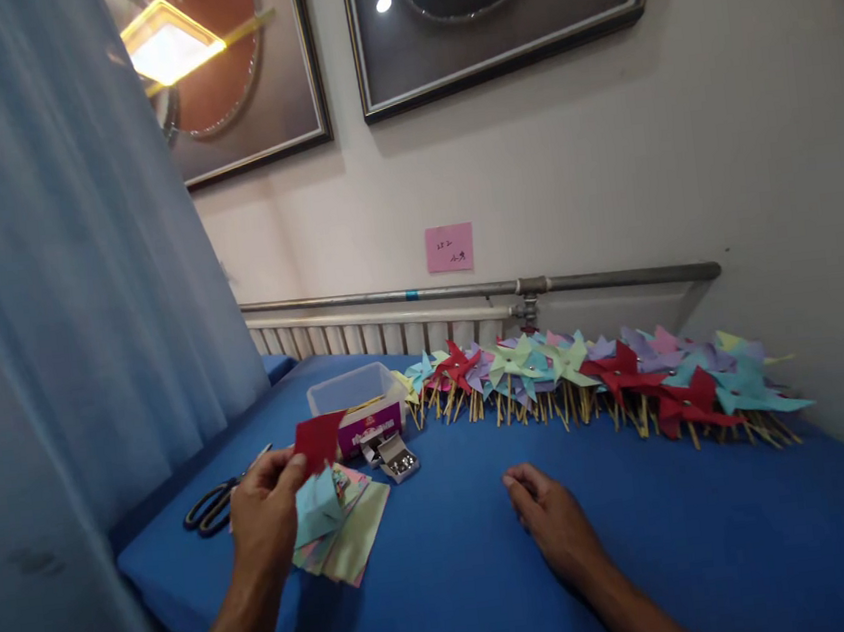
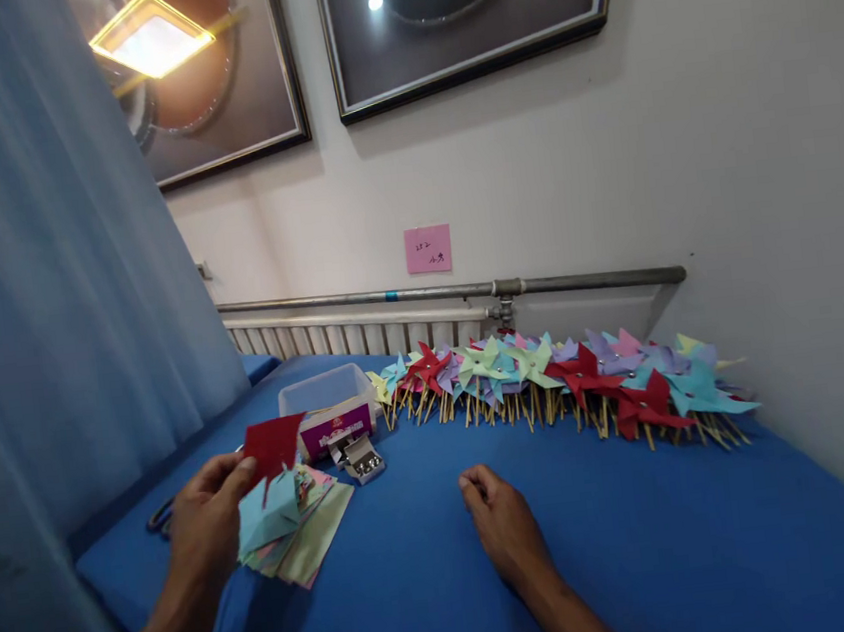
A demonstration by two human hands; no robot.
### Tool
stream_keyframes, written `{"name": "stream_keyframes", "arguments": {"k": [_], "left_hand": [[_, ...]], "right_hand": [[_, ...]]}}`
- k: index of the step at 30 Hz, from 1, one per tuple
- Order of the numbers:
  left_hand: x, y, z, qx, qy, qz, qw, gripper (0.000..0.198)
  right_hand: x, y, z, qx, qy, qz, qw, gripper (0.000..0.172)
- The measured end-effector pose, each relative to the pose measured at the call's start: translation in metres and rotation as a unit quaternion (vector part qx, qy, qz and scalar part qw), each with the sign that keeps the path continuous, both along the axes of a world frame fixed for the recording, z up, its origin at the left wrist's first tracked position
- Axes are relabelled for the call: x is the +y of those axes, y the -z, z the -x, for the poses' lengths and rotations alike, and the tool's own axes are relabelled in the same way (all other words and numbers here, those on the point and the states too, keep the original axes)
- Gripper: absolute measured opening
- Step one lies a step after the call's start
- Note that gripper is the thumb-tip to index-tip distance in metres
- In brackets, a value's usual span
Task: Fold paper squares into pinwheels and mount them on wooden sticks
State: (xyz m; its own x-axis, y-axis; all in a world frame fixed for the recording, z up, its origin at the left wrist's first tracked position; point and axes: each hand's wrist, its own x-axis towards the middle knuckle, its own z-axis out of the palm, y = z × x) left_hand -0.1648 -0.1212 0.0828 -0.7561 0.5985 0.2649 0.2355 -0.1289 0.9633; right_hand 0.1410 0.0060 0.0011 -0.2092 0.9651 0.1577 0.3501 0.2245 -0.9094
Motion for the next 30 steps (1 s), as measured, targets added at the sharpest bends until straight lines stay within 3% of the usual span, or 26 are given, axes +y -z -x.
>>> {"name": "stream_keyframes", "arguments": {"k": [4, 6, 10, 13, 16, 20, 27, 30], "left_hand": [[0.037, -0.002, -0.064, -0.176, 0.212, -0.021, 0.961, 0.030], [0.059, -0.001, -0.097, -0.220, 0.286, 0.000, 0.933, 0.031], [0.102, 0.010, -0.148, -0.265, 0.321, 0.025, 0.909, 0.030], [0.126, 0.026, -0.171, -0.283, 0.322, 0.036, 0.903, 0.029], [0.136, 0.045, -0.182, -0.288, 0.317, 0.036, 0.903, 0.032], [0.132, 0.062, -0.182, -0.302, 0.339, 0.041, 0.890, 0.038], [0.127, 0.062, -0.180, -0.318, 0.362, 0.049, 0.875, 0.043], [0.129, 0.058, -0.176, -0.341, 0.346, 0.039, 0.873, 0.043]], "right_hand": [[-0.001, -0.001, 0.003, 0.124, -0.023, 0.052, 0.991, 0.048], [0.000, -0.002, 0.003, 0.241, -0.045, 0.107, 0.964, 0.061], [0.002, -0.010, -0.005, 0.390, -0.082, 0.178, 0.900, 0.070], [0.002, -0.019, -0.013, 0.395, -0.090, 0.165, 0.899, 0.077], [0.004, -0.021, -0.017, 0.406, -0.093, 0.159, 0.895, 0.066], [0.008, -0.013, -0.011, 0.445, -0.060, 0.177, 0.876, 0.044], [0.012, -0.003, -0.003, 0.421, -0.005, 0.183, 0.888, 0.041], [0.018, -0.001, -0.008, 0.393, 0.014, 0.144, 0.908, 0.043]]}}
